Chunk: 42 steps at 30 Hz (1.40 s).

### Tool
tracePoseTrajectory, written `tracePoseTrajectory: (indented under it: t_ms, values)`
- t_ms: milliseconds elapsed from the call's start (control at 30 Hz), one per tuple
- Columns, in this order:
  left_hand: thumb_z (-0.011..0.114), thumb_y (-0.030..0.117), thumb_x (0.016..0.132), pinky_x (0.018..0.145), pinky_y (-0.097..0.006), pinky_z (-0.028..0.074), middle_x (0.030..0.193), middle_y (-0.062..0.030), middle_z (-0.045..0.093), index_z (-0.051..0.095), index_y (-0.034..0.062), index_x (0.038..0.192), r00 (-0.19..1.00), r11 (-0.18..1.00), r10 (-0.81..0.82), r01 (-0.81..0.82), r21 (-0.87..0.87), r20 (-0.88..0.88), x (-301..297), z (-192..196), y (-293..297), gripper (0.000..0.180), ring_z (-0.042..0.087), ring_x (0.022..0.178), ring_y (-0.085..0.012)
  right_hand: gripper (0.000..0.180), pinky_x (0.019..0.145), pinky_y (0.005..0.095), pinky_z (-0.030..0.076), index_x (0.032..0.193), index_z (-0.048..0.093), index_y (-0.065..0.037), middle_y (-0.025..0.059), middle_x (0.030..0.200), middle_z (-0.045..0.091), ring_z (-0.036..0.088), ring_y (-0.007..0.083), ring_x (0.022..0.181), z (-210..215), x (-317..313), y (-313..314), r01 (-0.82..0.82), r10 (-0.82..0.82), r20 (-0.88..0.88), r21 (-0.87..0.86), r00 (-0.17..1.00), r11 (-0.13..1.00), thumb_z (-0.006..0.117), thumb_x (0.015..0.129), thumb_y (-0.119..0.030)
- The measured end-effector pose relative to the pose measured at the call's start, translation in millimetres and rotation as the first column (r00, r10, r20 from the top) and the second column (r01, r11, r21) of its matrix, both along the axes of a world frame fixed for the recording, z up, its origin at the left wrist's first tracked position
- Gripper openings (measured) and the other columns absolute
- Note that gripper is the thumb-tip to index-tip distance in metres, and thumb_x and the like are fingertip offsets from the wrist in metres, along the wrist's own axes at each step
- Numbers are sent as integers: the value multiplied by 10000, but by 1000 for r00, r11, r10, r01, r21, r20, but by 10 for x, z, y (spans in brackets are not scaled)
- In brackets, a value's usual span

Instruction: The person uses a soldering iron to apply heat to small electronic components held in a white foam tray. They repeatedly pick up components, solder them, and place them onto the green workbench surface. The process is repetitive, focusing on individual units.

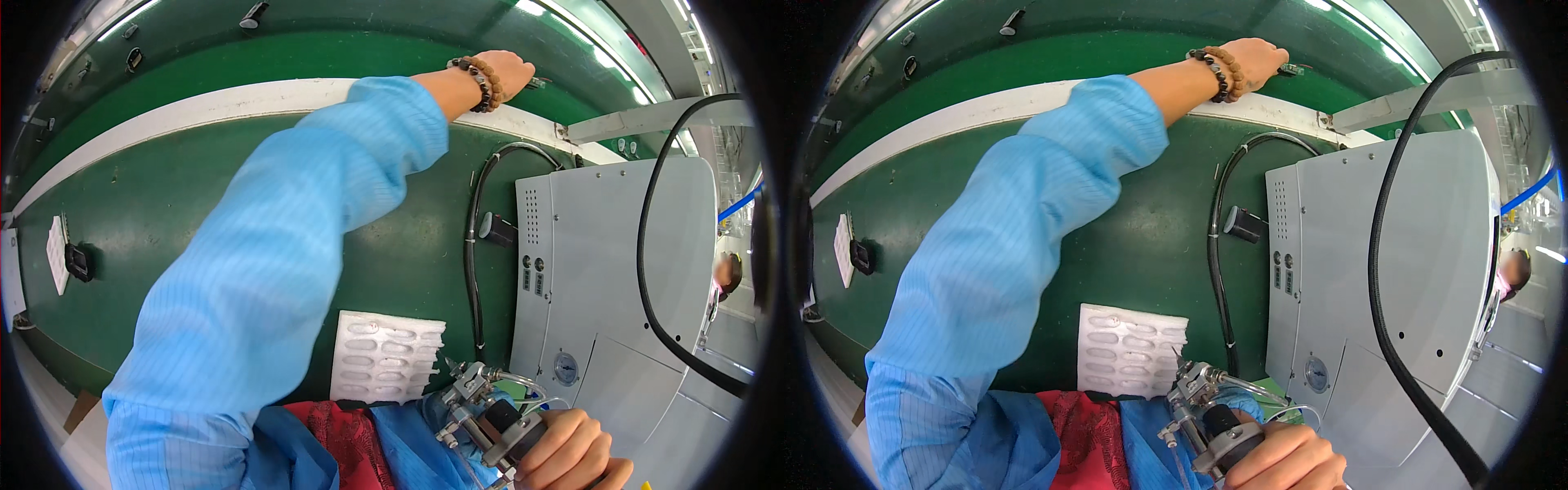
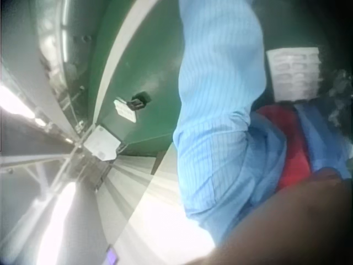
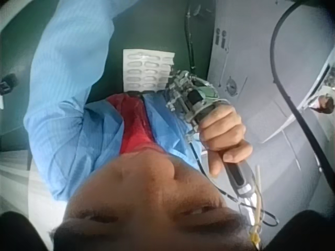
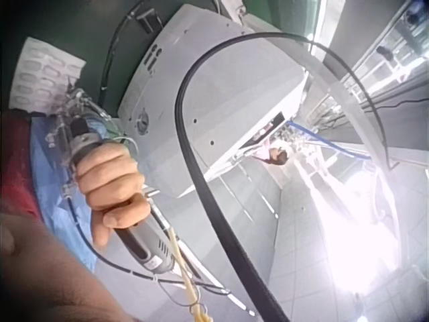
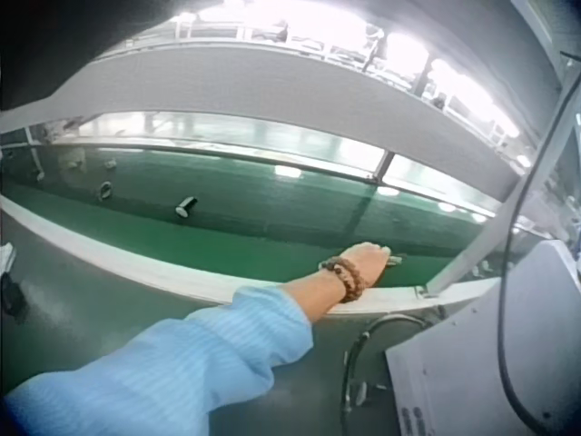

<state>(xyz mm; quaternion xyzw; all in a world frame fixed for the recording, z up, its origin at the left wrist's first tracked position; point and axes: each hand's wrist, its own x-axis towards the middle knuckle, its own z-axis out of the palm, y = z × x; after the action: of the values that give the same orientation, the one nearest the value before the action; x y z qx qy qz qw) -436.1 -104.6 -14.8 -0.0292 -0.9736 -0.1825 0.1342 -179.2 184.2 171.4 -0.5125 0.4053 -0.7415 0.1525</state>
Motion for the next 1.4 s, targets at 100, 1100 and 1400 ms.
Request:
tracePoseTrajectory:
  t_ms: [100,1100,1400]
  values:
    - [608,167,937,816,-462,537,955,-204,698,584,10,1107,995,949,-54,77,307,-81,383,97,227,233,674,926,-392,390,479,247,469,1098,509,-75,12,688,548,551,123,514,22,21,40,41,-40,-24,24,999,999,746,891,-306]
    - [747,36,768,853,-403,524,1032,-118,693,695,13,1042,974,775,-68,187,603,-216,4081,157,1012,280,645,1000,-309,395,451,197,515,1018,514,-62,-4,604,572,571,90,460,-121,263,-107,45,-47,-17,-117,999,992,761,875,-335]
    - [771,25,736,856,-402,527,1046,-131,707,692,6,1056,982,727,-45,159,668,-185,4061,88,1015,329,652,1004,-310,411,441,193,490,1050,520,-93,-11,640,584,569,79,500,-252,301,-395,35,-35,9,-25,999,999,759,871,-374]
